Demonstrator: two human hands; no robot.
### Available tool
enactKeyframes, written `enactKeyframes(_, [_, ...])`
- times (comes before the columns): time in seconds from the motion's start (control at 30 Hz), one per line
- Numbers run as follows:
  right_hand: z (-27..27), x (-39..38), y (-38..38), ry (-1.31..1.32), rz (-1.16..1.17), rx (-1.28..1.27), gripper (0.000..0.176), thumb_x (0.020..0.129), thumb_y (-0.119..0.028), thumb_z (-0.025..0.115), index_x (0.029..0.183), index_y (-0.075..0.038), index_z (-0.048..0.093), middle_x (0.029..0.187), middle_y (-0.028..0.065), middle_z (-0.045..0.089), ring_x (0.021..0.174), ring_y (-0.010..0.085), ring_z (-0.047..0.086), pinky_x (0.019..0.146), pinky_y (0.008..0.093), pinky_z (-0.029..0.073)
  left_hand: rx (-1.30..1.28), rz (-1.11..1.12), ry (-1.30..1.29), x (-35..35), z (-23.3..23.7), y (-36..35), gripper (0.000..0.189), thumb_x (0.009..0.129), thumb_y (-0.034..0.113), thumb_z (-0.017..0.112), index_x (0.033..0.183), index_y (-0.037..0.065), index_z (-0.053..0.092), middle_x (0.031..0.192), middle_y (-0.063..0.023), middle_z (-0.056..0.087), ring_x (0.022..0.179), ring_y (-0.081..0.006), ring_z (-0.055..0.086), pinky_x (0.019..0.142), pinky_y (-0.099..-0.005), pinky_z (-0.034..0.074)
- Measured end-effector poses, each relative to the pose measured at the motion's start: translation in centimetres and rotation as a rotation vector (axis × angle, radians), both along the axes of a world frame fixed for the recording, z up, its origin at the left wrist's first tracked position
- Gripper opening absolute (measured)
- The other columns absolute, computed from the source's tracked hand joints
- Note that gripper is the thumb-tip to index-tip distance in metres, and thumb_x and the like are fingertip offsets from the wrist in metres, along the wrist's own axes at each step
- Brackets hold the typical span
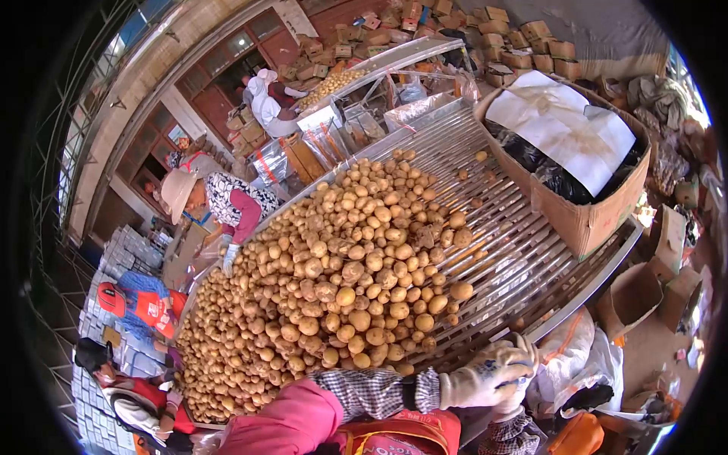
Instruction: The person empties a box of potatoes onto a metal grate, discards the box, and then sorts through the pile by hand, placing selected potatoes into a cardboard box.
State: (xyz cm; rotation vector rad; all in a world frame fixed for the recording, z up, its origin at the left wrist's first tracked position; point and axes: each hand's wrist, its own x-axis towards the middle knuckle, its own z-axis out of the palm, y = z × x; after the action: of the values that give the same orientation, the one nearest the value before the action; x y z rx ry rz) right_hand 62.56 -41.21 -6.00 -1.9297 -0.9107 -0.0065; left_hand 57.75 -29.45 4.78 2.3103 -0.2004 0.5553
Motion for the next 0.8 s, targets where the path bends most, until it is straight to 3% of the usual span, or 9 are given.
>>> enactKeyframes(0.2, [9.7,-7.9,11.1,-0.389,0.439,-0.086,0.037,0.069,-0.015,0.074,0.105,-0.008,0.071,0.127,0.0166,0.062,0.119,0.0374,0.057,0.106,0.0534,0.041,0.080,0.372,-0.105,-17.3,1.7,11.5,0.040,0.084,0.007,0.071,0.123,0.013,0.068,0.123,-0.0085,0.064,0.115,-0.0298,0.060,0.102,-0.0441,0.047])
enactKeyframes(0.3, [11.3,-12.1,17.5,-0.455,0.587,-0.060,0.035,0.072,-0.015,0.076,0.106,-0.010,0.072,0.132,0.0161,0.060,0.119,0.0367,0.058,0.101,0.0521,0.043,-0.015,0.571,-0.085,-24.6,1.5,14.9,0.044,0.084,0.002,0.069,0.126,0.012,0.067,0.127,-0.0078,0.064,0.115,-0.0300,0.061,0.099,-0.0424,0.049])
enactKeyframes(0.4, [13.4,-16.4,24.3,-0.545,0.731,-0.116,0.040,0.076,-0.023,0.074,0.115,-0.013,0.071,0.140,0.0203,0.053,0.123,0.0404,0.055,0.101,0.0532,0.043,-0.185,0.736,-0.106,-31.0,1.8,16.6,0.039,0.088,0.001,0.064,0.127,0.002,0.064,0.125,-0.0159,0.064,0.115,-0.0320,0.061,0.098,-0.0392,0.049])
enactKeyframes(0.47, [13.2,-19.4,29.6,-0.544,0.585,-0.254,0.063,0.085,-0.038,0.071,0.143,-0.022,0.053,0.151,0.0224,0.041,0.136,0.0444,0.042,0.111,0.0562,0.037,-0.219,0.789,-0.049,-35.0,-0.1,17.4,0.039,0.086,0.008,0.066,0.124,0.008,0.065,0.124,-0.0138,0.064,0.113,-0.0355,0.058,0.099,-0.0467,0.045])
enactKeyframes(0.5, [14.4,-21.0,32.1,-0.419,0.552,-0.523,0.063,0.093,-0.043,0.063,0.151,-0.027,0.044,0.157,0.0223,0.033,0.143,0.0455,0.033,0.114,0.0613,0.031,-0.261,0.793,-0.005,-36.7,-2.4,17.9,0.038,0.085,0.009,0.065,0.123,0.007,0.066,0.124,-0.0140,0.064,0.112,-0.0362,0.058,0.097,-0.0470,0.045])
enactKeyframes(0.57, [15.4,-24.5,36.0,-0.408,0.541,-0.629,0.054,0.095,-0.044,0.060,0.147,-0.033,0.048,0.159,0.0194,0.031,0.148,0.0437,0.025,0.114,0.0716,0.023,-0.177,0.855,-0.025,-38.9,-2.6,18.2,0.032,0.084,0.009,0.064,0.116,0.006,0.068,0.120,-0.0149,0.064,0.110,-0.0365,0.059,0.095,-0.0483,0.046])
enactKeyframes(0.7, [13.5,-33.3,40.4,-0.603,0.748,-0.600,0.040,0.093,-0.038,0.062,0.130,-0.023,0.065,0.148,0.0107,0.045,0.141,0.0353,0.033,0.109,0.0752,0.026,-0.141,0.970,-0.012,-42.3,-4.9,20.3,0.030,0.082,0.009,0.064,0.111,0.003,0.069,0.120,-0.0191,0.062,0.108,-0.0380,0.059,0.094,-0.0490,0.049])
enactKeyframes(0.73, [12.8,-35.1,40.5,-0.657,0.813,-0.568,0.037,0.095,-0.035,0.060,0.129,-0.021,0.066,0.152,0.0099,0.044,0.143,0.0346,0.032,0.110,0.0751,0.026,-0.171,0.966,0.235,-43.7,-6.9,21.6,0.039,0.085,0.013,0.064,0.123,0.003,0.065,0.124,-0.0200,0.061,0.109,-0.0386,0.059,0.096,-0.0495,0.049])
enactKeyframes(0.8, [12.6,-37.6,40.1,-0.638,0.920,-0.549,0.041,0.092,-0.029,0.062,0.131,-0.021,0.066,0.153,0.0080,0.043,0.145,0.0340,0.031,0.110,0.0716,0.030,-0.182,0.971,0.236,-44.8,-8.2,21.6,0.048,0.085,0.019,0.066,0.130,0.006,0.059,0.124,-0.0161,0.061,0.113,-0.0374,0.057,0.094,-0.0503,0.049])
